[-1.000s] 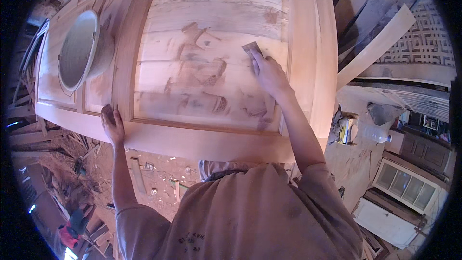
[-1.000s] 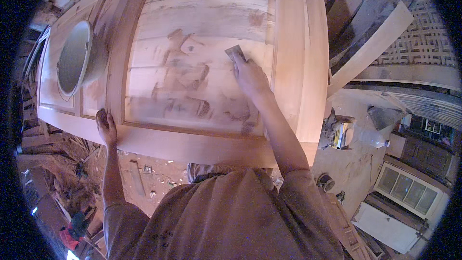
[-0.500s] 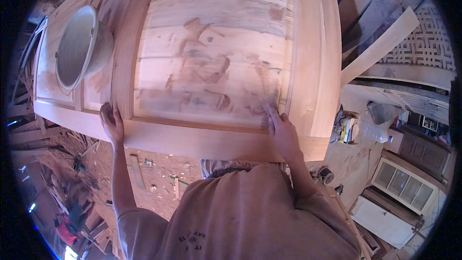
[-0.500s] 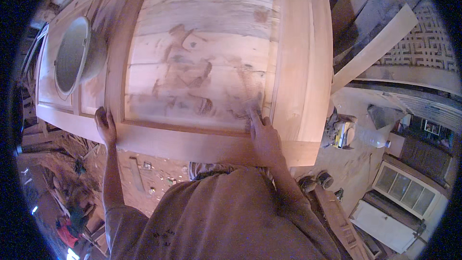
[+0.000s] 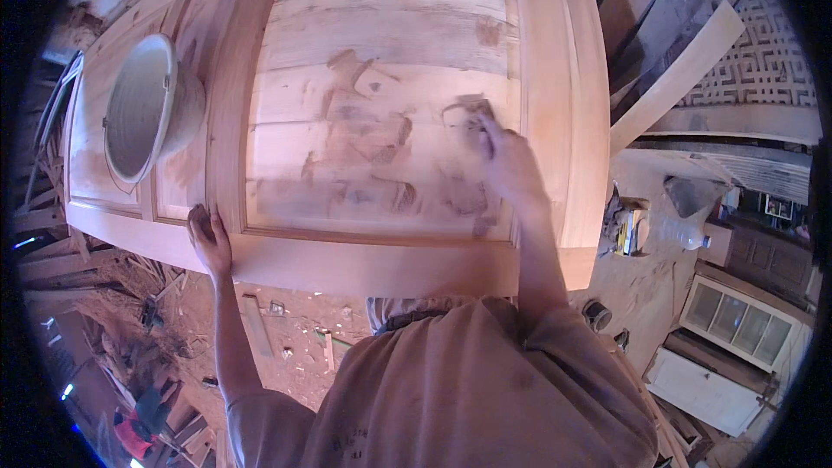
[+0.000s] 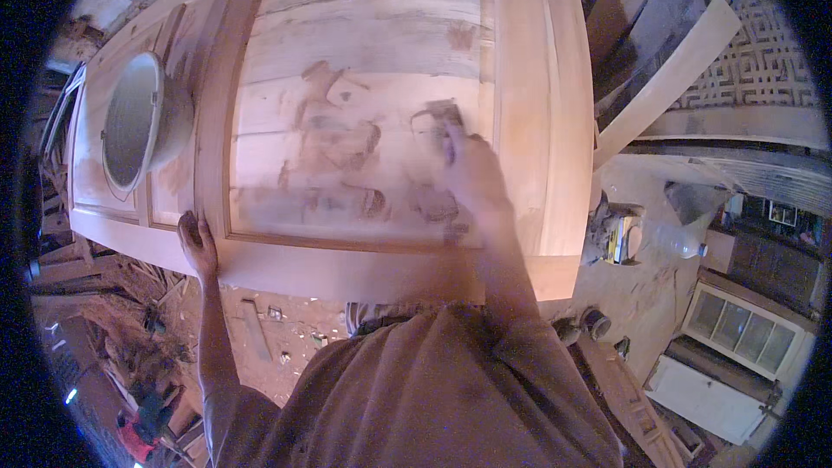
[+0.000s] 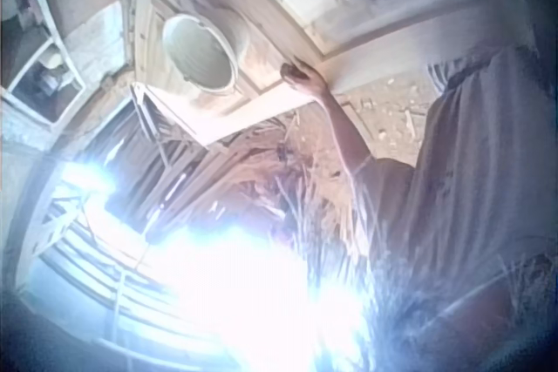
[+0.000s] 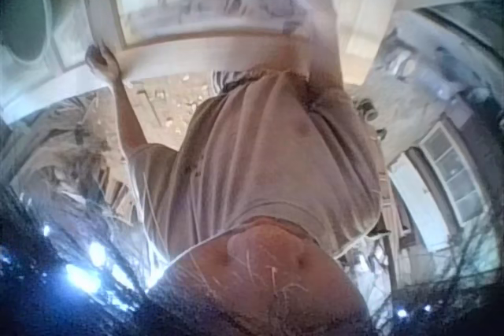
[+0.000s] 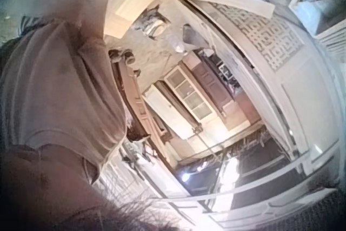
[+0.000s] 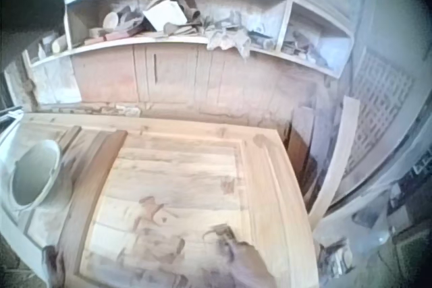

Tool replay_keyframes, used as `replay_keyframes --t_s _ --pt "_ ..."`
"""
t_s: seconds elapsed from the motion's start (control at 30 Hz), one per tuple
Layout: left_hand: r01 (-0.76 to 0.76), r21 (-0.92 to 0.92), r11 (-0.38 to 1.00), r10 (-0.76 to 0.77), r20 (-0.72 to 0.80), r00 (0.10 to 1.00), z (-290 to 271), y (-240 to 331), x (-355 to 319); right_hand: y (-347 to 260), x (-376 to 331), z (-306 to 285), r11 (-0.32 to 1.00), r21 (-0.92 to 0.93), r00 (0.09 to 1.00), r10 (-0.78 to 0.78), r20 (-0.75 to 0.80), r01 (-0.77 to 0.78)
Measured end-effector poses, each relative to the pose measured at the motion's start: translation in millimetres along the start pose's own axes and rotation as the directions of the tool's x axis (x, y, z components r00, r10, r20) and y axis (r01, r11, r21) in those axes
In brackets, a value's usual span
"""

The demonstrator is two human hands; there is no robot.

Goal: The person sands the surface and recessed panels of a wooden door using a small piece of sandpaper held by hand.

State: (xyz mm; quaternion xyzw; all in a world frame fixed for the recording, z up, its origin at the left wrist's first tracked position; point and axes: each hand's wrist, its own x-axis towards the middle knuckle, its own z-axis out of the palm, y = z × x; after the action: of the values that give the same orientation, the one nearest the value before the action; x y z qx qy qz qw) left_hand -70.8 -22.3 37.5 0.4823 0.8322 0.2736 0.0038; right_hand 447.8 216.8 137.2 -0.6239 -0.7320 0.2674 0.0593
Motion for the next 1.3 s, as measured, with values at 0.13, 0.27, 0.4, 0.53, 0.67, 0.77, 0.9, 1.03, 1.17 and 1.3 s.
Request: replay_keyframes --t_s 0.13,0.27,0.4,0.53,0.67,0.77,0.9,1.03,1.17,1.3 --pt "-0.001 -0.017 1.0 0.001 0.012 1.0 1.9 7.6 1.5 16.5 24.3 -38.5 0.996 0.075 0.999 0.055 -0.001 -0.054" --pt "-0.006 -0.039 0.999 0.004 -0.029 1.0 4.3 22.3 5.5 41.6 45.2 -30.9 0.998 0.053 0.994 -0.037 -0.105 0.043" --pt "0.051 -0.077 0.996 -0.053 -0.028 0.998 -1.0 26.8 3.7 8.7 -1.1 -8.0 0.999 -0.022 1.0 -0.023 0.015 0.023" --pt "0.035 -0.082 0.996 -0.039 -0.041 0.998 3.5 10.7 2.1 7.5 -10.0 20.7 0.998 0.051 0.999 -0.022 -0.045 0.024" --pt "0.006 -0.064 0.998 -0.008 -0.04 0.999 2.5 4.7 0.4 18.0 59.4 -5.7 0.996 0.058 0.981 0.073 -0.18 -0.064" --pt "0.05 -0.145 0.988 -0.054 -0.02 0.998 0.8 24.8 2.4 43.5 137.2 -20.3 1.0 -0.028 0.972 -0.007 -0.235 0.0" --pt "-0.021 -0.032 0.999 0.02 -0.012 1.0 -1.4 23.0 5.7 35.7 181.9 -35.6 0.999 -0.032 0.986 -0.019 -0.163 0.014" --pt "-0.049 -0.026 0.998 0.048 -0.012 0.999 -2.2 25.3 6.9 47.7 171.8 -3.1 0.992 -0.112 0.99 0.037 -0.138 -0.053" --pt "-0.053 -0.008 0.999 0.053 -0.009 0.999 -5.8 17.7 4.0 42.6 121.2 1.3 0.999 -0.055 0.989 -0.004 -0.147 -0.004" --pt "-0.012 -0.029 0.999 0.012 -0.006 1.0 -6.7 22.5 4.2 23.4 66.6 -13.1 0.998 0.021 0.988 0.062 -0.144 -0.06"
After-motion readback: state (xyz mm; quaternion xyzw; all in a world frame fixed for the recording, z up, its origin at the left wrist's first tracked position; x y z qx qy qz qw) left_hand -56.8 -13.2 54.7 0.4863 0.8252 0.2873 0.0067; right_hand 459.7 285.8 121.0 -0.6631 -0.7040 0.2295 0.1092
